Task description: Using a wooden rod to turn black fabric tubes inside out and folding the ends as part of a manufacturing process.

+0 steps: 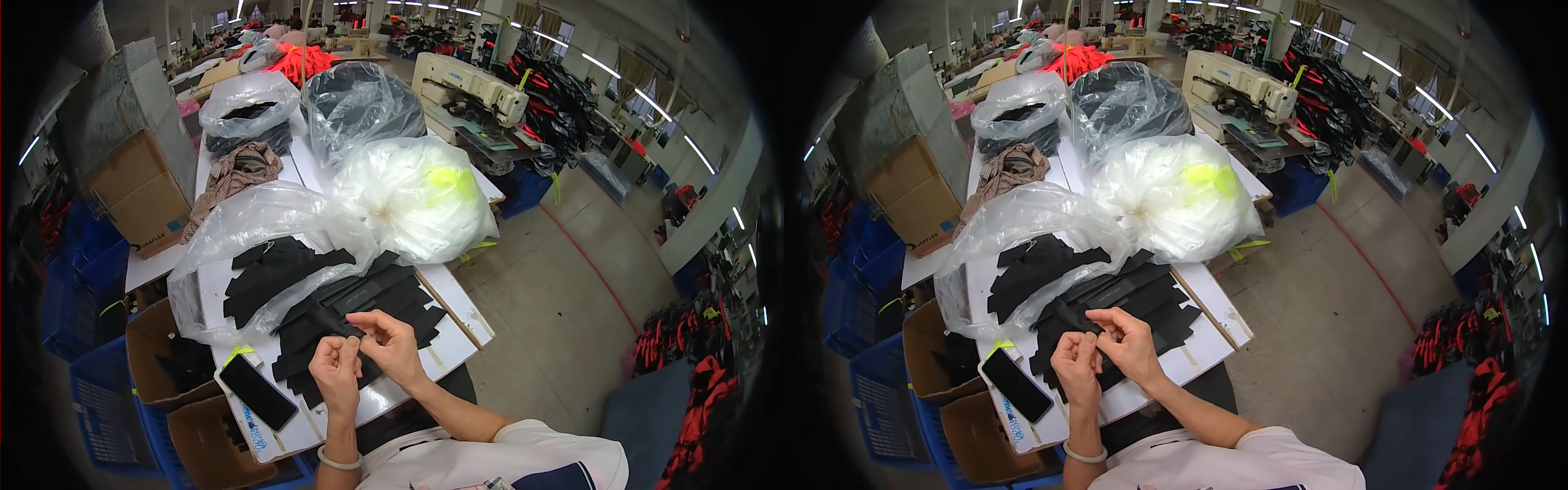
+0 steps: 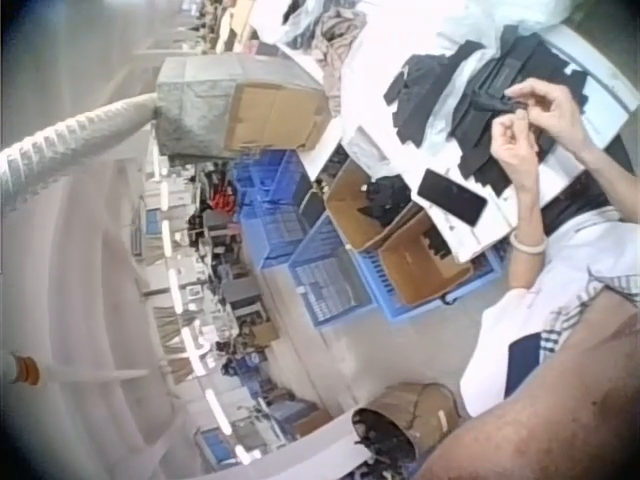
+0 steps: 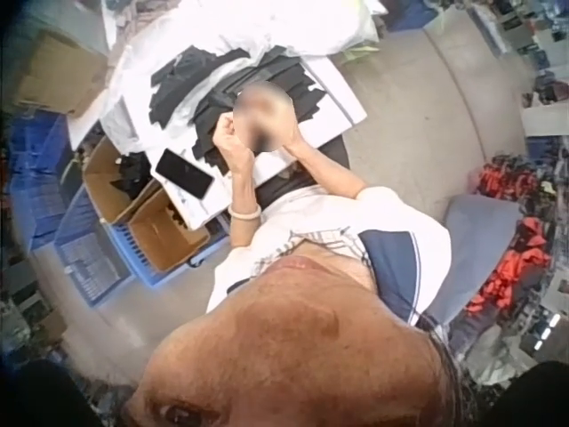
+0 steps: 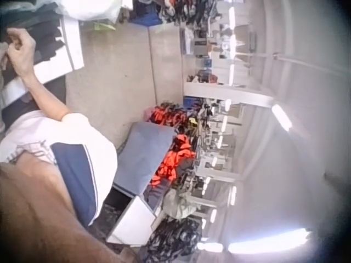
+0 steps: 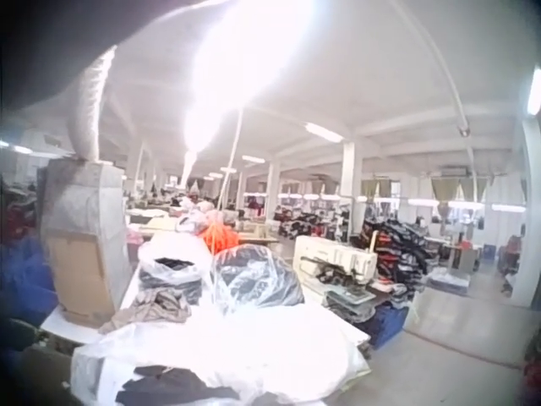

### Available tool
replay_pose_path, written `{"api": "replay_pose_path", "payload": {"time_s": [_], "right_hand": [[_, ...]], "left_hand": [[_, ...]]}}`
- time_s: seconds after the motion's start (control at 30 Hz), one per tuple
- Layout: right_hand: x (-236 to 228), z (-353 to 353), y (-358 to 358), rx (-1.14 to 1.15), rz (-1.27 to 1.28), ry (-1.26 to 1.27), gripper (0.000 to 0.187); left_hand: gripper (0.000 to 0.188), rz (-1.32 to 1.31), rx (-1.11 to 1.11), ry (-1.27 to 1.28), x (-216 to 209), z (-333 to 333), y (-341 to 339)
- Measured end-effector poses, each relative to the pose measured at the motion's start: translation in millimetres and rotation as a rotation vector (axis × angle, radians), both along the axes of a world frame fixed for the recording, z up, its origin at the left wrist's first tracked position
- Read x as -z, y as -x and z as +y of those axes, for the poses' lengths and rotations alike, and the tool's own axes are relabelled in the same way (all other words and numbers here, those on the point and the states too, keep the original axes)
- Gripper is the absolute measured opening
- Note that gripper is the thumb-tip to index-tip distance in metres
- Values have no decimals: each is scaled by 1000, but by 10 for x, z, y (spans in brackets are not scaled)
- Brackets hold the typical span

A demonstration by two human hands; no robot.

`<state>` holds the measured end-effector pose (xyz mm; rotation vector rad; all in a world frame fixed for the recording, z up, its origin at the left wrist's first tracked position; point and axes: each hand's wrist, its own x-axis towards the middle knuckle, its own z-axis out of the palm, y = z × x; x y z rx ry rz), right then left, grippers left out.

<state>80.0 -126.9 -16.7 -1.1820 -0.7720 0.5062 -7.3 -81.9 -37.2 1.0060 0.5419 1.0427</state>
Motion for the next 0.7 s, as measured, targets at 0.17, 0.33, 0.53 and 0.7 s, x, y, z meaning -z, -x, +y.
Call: {"api": "replay_pose_path", "payload": {"time_s": [0.17, 0.33, 0.53, 0.7], "right_hand": [[47, -47, -169, -217, -239, 255, 36], [-26, -79, -164, -307, 373, 196, 37], [100, -89, -176, -595, 1019, 68, 47], [121, -33, -135, -443, 147, 146, 52]], "left_hand": [[19, 142, -18, -24, 40, 38, 59], [18, -34, 146, 167, 36, 138, 112], [18, -168, 277, 242, 42, 168, 224], [17, 54, 146, 44, 91, 144, 262]]}}
